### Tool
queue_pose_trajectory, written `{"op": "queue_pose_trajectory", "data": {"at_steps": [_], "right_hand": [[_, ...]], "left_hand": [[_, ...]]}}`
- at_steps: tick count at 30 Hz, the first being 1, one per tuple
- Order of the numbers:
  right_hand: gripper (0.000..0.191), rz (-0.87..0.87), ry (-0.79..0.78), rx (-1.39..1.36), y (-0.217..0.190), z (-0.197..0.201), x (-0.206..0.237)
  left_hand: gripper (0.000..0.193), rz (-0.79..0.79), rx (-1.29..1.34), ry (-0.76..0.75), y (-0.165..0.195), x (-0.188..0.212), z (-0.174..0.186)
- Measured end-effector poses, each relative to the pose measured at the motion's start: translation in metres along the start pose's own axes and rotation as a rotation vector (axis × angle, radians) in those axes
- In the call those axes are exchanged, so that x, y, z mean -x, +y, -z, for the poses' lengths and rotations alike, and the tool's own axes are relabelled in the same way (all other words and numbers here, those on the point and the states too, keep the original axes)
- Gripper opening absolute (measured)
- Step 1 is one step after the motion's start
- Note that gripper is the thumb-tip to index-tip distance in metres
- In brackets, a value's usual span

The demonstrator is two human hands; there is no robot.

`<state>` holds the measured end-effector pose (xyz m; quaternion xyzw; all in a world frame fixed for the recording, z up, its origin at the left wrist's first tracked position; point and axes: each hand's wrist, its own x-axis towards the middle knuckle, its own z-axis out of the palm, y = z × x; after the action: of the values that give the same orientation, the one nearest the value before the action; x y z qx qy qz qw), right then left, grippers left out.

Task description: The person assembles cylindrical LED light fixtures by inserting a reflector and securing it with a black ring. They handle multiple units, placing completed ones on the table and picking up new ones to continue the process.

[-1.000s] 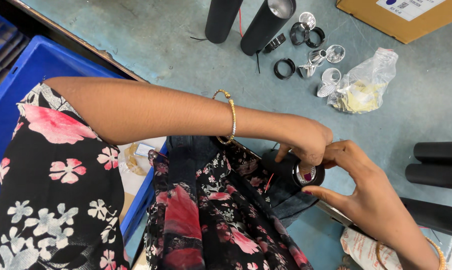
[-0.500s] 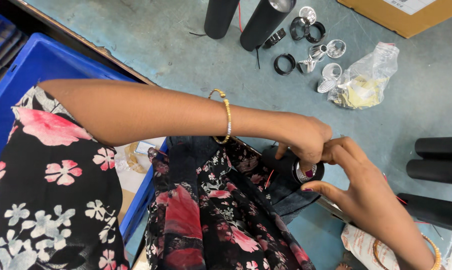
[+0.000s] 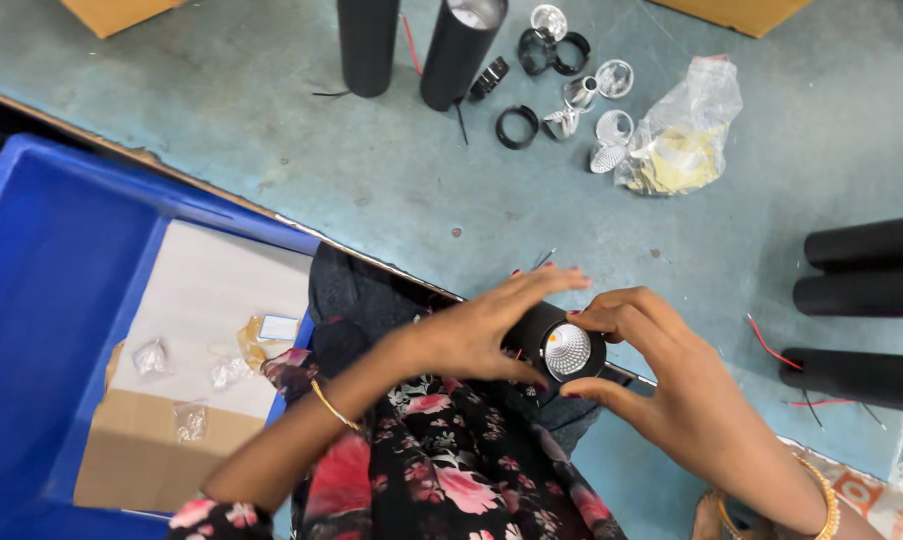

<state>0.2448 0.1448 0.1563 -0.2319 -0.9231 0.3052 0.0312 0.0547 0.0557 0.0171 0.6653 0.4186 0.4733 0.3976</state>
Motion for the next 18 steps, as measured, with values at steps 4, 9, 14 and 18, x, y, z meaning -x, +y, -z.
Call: {"op": "queue_pose_trajectory", "data": {"at_steps": [4,9,14,18], "right_hand": [[0.058,-0.110,0.009,0.005,-0.003,0.001,0.004],[0.059,-0.071,0.012,0.029,-0.005,0.006,0.005],[0.058,-0.066,-0.013,0.030,-0.002,0.012,-0.004],[0.056,-0.083,-0.041,0.012,-0.001,0.018,-0.009]], "left_hand": [[0.066,0.071,0.039,0.124,-0.009,-0.003,-0.029],[0.056,0.074,0.064,0.098,-0.010,-0.007,-0.024],[0.057,0.125,0.056,0.071,-0.011,-0.012,-0.022],[0.058,0.131,0.096,0.071,-0.011,-0.014,-0.020]]}}
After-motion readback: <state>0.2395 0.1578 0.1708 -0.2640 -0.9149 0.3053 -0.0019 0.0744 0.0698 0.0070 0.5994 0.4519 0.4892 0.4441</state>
